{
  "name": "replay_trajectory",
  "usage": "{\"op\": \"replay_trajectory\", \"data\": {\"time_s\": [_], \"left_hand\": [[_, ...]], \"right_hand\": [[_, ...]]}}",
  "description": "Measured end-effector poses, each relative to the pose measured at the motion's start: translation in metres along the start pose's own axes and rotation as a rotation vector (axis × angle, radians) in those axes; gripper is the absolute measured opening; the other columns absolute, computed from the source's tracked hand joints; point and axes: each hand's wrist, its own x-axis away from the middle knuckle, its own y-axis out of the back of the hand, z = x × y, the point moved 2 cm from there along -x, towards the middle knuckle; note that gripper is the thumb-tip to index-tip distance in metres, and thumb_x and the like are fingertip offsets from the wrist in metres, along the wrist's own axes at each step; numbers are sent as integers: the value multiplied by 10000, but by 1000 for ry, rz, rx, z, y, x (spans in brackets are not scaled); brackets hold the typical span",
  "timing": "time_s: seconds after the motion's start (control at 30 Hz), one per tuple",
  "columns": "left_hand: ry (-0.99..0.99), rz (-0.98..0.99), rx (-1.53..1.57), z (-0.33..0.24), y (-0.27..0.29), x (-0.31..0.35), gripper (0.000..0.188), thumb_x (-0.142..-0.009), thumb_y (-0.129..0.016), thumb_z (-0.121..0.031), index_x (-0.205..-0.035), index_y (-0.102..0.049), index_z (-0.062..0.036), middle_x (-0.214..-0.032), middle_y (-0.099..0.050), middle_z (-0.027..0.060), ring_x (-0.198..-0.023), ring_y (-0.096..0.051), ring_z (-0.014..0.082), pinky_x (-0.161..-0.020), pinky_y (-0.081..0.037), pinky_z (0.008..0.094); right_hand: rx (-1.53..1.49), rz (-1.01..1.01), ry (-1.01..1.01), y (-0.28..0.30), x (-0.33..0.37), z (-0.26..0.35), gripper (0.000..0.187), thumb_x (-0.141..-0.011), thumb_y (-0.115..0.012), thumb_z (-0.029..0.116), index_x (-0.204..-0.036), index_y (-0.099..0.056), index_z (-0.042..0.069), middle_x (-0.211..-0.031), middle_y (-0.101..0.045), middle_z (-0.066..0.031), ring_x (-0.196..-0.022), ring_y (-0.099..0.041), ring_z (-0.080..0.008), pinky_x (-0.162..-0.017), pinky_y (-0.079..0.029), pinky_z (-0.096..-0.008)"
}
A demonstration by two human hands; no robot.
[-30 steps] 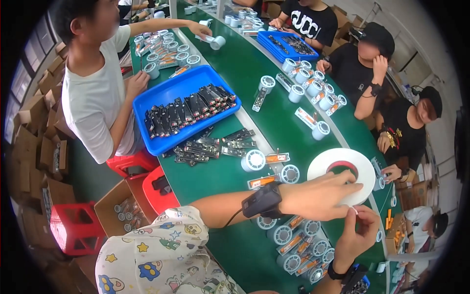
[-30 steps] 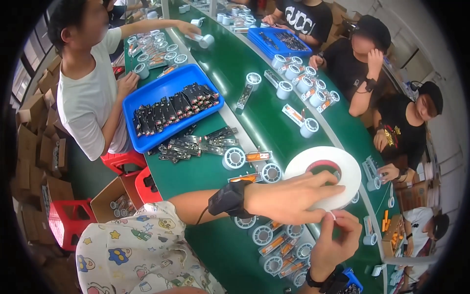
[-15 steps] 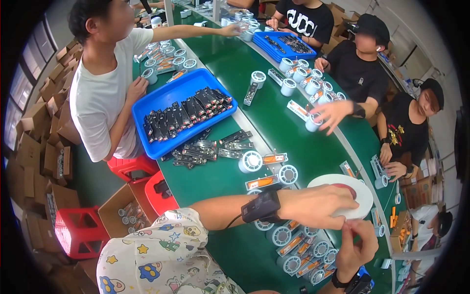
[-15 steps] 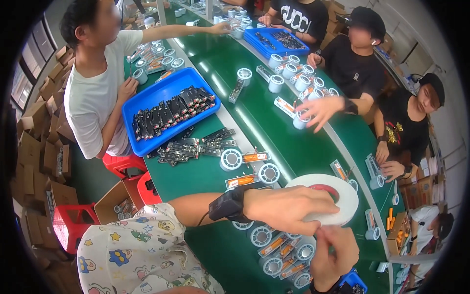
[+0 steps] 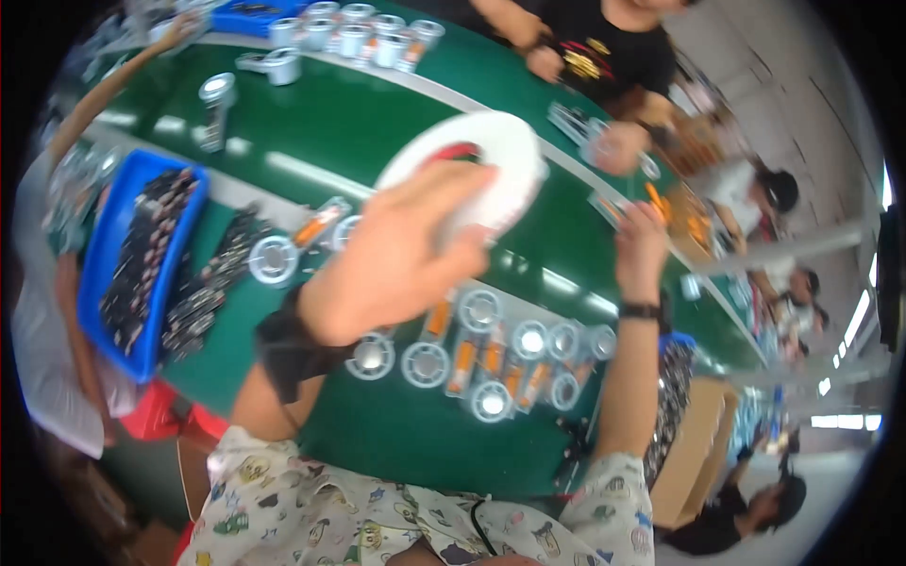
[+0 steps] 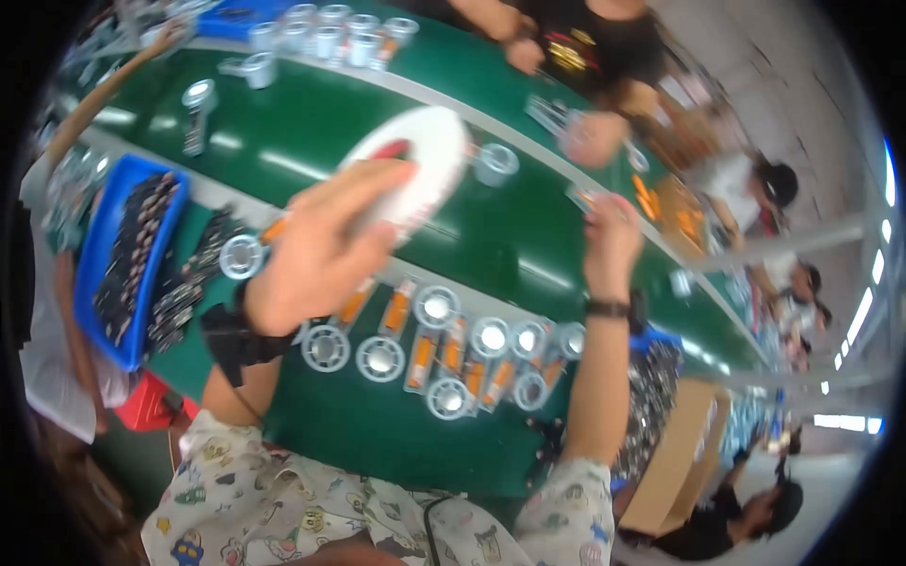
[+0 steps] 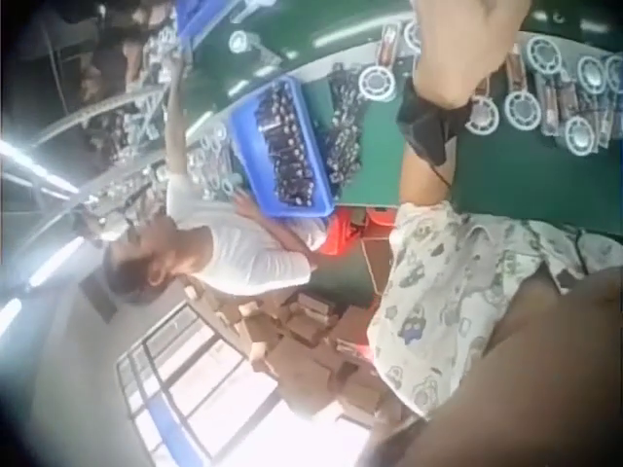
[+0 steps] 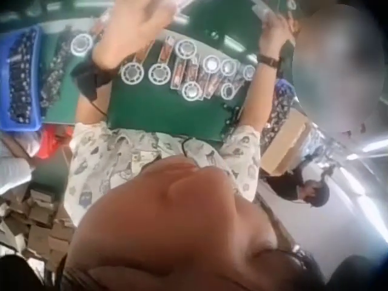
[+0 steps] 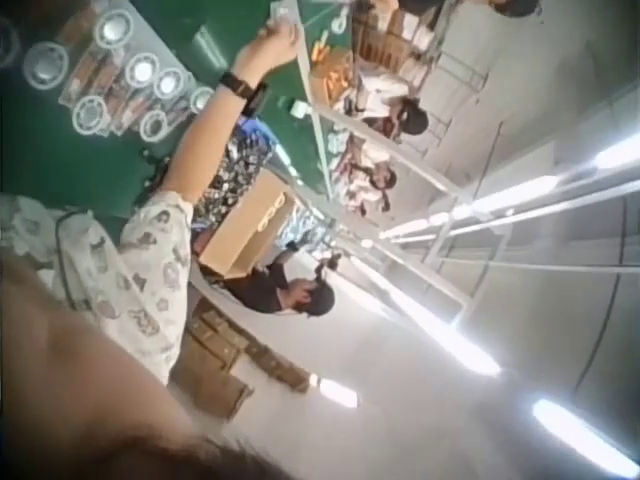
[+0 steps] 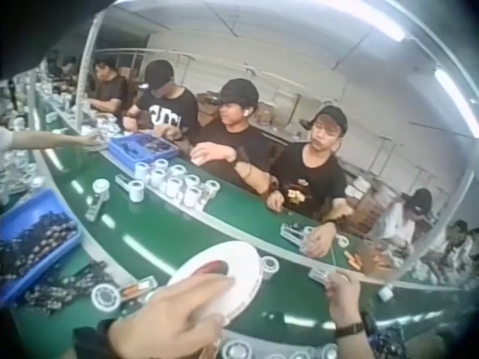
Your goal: The person peels a piece of tape from a roll, sticks it onto a battery, and presses it down. They then pick up a circuit board, align it with the battery, and press the two components together before placing the assembly onto a fan housing.
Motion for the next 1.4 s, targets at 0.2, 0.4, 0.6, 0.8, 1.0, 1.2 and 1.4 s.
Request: {"op": "replay_trajectory", "data": {"time_s": [0.2, 0.4, 0.6, 0.8, 1.0, 1.2, 1.4], "left_hand": [[38, 3, 12, -6, -5, -2, 491, -837, -611, -42, -1321, -595, 39, -1327, -620, 269, -1166, -631, 413, -1021, -479, 405], [50, -3, -21, -4, -1, 1, 494, -828, -619, -47, -1318, -606, 13, -1325, -615, 273, -1182, -628, 416, -1027, -478, 411], [49, -9, -33, 0, -2, -3, 492, -824, -631, -59, -1311, -612, 3, -1320, -615, 270, -1186, -626, 423, -1023, -484, 419], [85, -32, -85, 1, 7, 0, 467, -835, -671, -110, -1284, -615, 9, -1269, -634, 257, -1131, -636, 443, -986, -510, 436], [109, -6, -44, -2, 0, -2, 467, -838, -668, -93, -1292, -614, -2, -1280, -630, 256, -1146, -630, 440, -1002, -501, 432], [122, -7, -94, -1, 0, -5, 463, -836, -675, -103, -1282, -615, 4, -1267, -638, 255, -1152, -629, 438, -996, -504, 435], [79, -35, -160, 2, 16, -1, 469, -834, -692, -130, -1271, -615, 20, -1279, -630, 259, -1174, -618, 441, -1019, -498, 444]], "right_hand": [[299, -165, -117, 58, -63, -47, 362, -825, -785, 56, -1142, -612, 31, -839, -654, -33, -678, -613, -95, -520, -408, -206], [331, -144, -21, 20, -94, -58, 354, -809, -793, 52, -1117, -625, 0, -832, -669, -54, -642, -624, -126, -517, -445, -227], [540, -91, 329, 6, -136, -66, 222, -842, -734, -6, -1044, -644, 8, -940, -720, -113, -623, -658, -151, -500, -467, -227], [450, -60, -7, -20, -121, -79, 218, -814, -760, -7, -1008, -662, -25, -904, -729, -134, -617, -675, -163, -502, -495, -233], [598, -48, -53, -7, -137, -87, 247, -782, -825, 84, -964, -699, -25, -890, -736, -155, -670, -729, -192, -550, -555, -304], [1120, -37, 41, -44, -115, -63, 300, -763, -858, 250, -915, -731, 26, -899, -756, -143, -675, -735, -249, -671, -579, -357], [1574, 275, 77, -61, -158, -71, 393, -773, -838, 410, -829, -735, 36, -800, -748, -114, -613, -687, -262, -650, -548, -376]]}}
